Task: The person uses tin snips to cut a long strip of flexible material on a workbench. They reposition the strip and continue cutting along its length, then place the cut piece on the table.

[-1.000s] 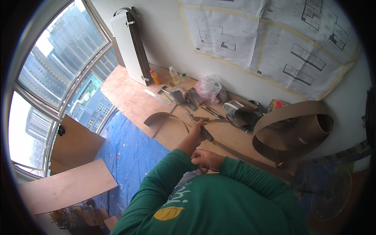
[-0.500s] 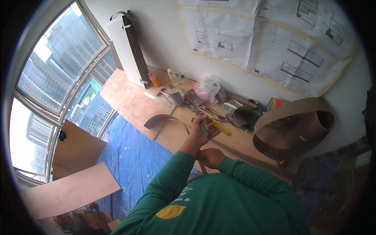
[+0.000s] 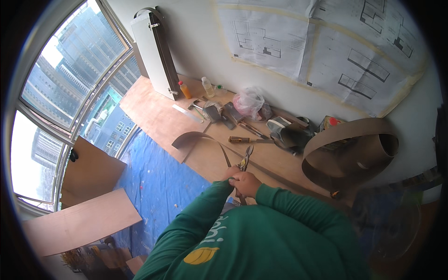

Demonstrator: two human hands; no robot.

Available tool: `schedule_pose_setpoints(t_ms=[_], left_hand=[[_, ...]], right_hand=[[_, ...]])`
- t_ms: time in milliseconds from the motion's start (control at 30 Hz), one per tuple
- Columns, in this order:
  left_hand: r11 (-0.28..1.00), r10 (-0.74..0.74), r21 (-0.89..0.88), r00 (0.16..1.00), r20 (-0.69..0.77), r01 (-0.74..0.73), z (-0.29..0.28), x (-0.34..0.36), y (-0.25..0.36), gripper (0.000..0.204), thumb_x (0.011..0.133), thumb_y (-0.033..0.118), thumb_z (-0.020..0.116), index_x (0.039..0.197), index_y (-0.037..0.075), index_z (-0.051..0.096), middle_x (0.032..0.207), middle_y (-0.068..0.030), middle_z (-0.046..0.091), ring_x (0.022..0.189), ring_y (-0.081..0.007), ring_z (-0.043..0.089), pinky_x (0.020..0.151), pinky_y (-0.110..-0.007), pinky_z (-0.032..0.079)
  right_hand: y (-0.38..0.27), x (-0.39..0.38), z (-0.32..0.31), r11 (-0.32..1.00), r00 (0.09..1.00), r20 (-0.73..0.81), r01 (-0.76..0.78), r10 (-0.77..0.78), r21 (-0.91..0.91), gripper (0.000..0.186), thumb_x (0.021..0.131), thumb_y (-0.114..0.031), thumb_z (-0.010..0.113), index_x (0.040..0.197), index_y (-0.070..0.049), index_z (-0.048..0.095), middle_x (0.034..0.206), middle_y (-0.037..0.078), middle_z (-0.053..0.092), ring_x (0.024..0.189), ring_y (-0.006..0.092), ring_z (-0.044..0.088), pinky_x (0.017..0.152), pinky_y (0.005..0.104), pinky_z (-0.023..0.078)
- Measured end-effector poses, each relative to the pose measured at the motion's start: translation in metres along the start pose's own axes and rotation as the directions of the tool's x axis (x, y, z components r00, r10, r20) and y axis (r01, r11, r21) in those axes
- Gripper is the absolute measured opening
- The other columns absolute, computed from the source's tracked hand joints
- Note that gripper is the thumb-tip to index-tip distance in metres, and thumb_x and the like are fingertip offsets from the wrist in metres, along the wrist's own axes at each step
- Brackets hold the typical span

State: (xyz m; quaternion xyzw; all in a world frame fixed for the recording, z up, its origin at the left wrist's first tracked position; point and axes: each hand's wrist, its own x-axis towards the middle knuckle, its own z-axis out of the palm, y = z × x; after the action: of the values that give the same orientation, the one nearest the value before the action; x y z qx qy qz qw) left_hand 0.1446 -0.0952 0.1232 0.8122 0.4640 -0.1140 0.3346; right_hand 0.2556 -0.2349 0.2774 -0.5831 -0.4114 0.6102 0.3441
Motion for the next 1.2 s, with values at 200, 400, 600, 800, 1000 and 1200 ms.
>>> schedule_pose_setpoints(t_ms=[200, 400, 600, 800, 1000, 1200], left_hand=[[0.935, -0.221, -0.282, 0.975, 0.014, 0.216, -0.065, -0.056, 0.076, 0.065, 0.073, 0.045, 0.085, 0.112, -0.005, 0.068, 0.105, -0.0215, 0.076, 0.099, -0.0333, 0.075, 0.086, -0.042, 0.059], [0.765, -0.114, -0.637, 0.993, 0.016, 0.097, -0.057, -0.066, 0.074, 0.052, 0.079, 0.042, 0.086, 0.106, 0.002, 0.067, 0.090, -0.0067, 0.067, 0.084, -0.0186, 0.064, 0.076, -0.034, 0.053], [0.362, 0.147, -0.929, 0.989, -0.029, -0.081, -0.046, -0.097, 0.133, 0.060, 0.086, 0.046, 0.086, 0.112, -0.004, 0.064, 0.088, -0.0074, 0.065, 0.084, -0.0184, 0.064, 0.076, -0.035, 0.054], [0.627, 0.275, -0.674, 0.920, -0.278, -0.392, -0.054, -0.107, 0.144, 0.075, 0.083, 0.047, 0.088, 0.127, -0.004, 0.055, 0.107, -0.0147, 0.064, 0.102, -0.0274, 0.066, 0.090, -0.043, 0.054], [0.839, 0.374, -0.270, 0.861, -0.345, -0.473, -0.086, -0.123, 0.146, 0.065, 0.076, 0.046, 0.080, 0.114, -0.003, 0.059, 0.108, -0.0218, 0.059, 0.104, -0.0418, 0.062, 0.094, -0.049, 0.050], [0.877, 0.474, 0.276, 0.804, -0.360, -0.393, -0.085, -0.108, 0.136, 0.056, 0.080, 0.043, 0.075, 0.113, 0.000, 0.063, 0.111, -0.0203, 0.062, 0.107, -0.0404, 0.062, 0.095, -0.049, 0.047]], right_hand=[[0.037, -0.029, -0.050, 0.963, 0.981, 0.099, -0.182, 0.165, 0.197, 0.032, 0.108, -0.032, 0.060, 0.112, -0.003, 0.071, 0.069, 0.003, 0.066, 0.053, 0.0107, 0.059, 0.049, 0.0255, 0.043], [0.076, -0.038, -0.071, 0.999, 0.957, -0.288, -0.043, 0.049, 0.025, 0.080, 0.092, -0.048, 0.082, 0.151, -0.002, 0.053, 0.115, 0.016, 0.069, 0.103, 0.0231, 0.070, 0.088, 0.0361, 0.058], [0.055, -0.033, -0.056, 0.976, 0.991, -0.087, 0.115, -0.100, 0.185, 0.096, 0.085, -0.028, 0.089, 0.161, -0.007, 0.036, 0.145, 0.015, 0.053, 0.135, 0.0286, 0.052, 0.114, 0.0426, 0.044], [0.050, -0.044, -0.069, 0.927, 0.974, -0.056, 0.224, -0.218, 0.301, 0.129, 0.075, -0.024, 0.095, 0.170, -0.012, 0.009, 0.153, 0.014, 0.047, 0.142, 0.0266, 0.045, 0.119, 0.0449, 0.040], [0.020, -0.078, -0.077, 0.973, 0.967, -0.148, 0.189, -0.207, -0.130, 0.099, 0.078, -0.025, 0.091, 0.159, -0.009, 0.038, 0.140, 0.014, 0.059, 0.128, 0.0311, 0.059, 0.109, 0.0430, 0.048], [-0.034, -0.088, -0.073, 0.856, 0.864, -0.282, 0.269, -0.417, -0.441, 0.025, 0.093, -0.018, 0.075, 0.111, -0.002, 0.072, 0.117, 0.018, 0.066, 0.110, 0.0371, 0.062, 0.096, 0.0448, 0.052]])
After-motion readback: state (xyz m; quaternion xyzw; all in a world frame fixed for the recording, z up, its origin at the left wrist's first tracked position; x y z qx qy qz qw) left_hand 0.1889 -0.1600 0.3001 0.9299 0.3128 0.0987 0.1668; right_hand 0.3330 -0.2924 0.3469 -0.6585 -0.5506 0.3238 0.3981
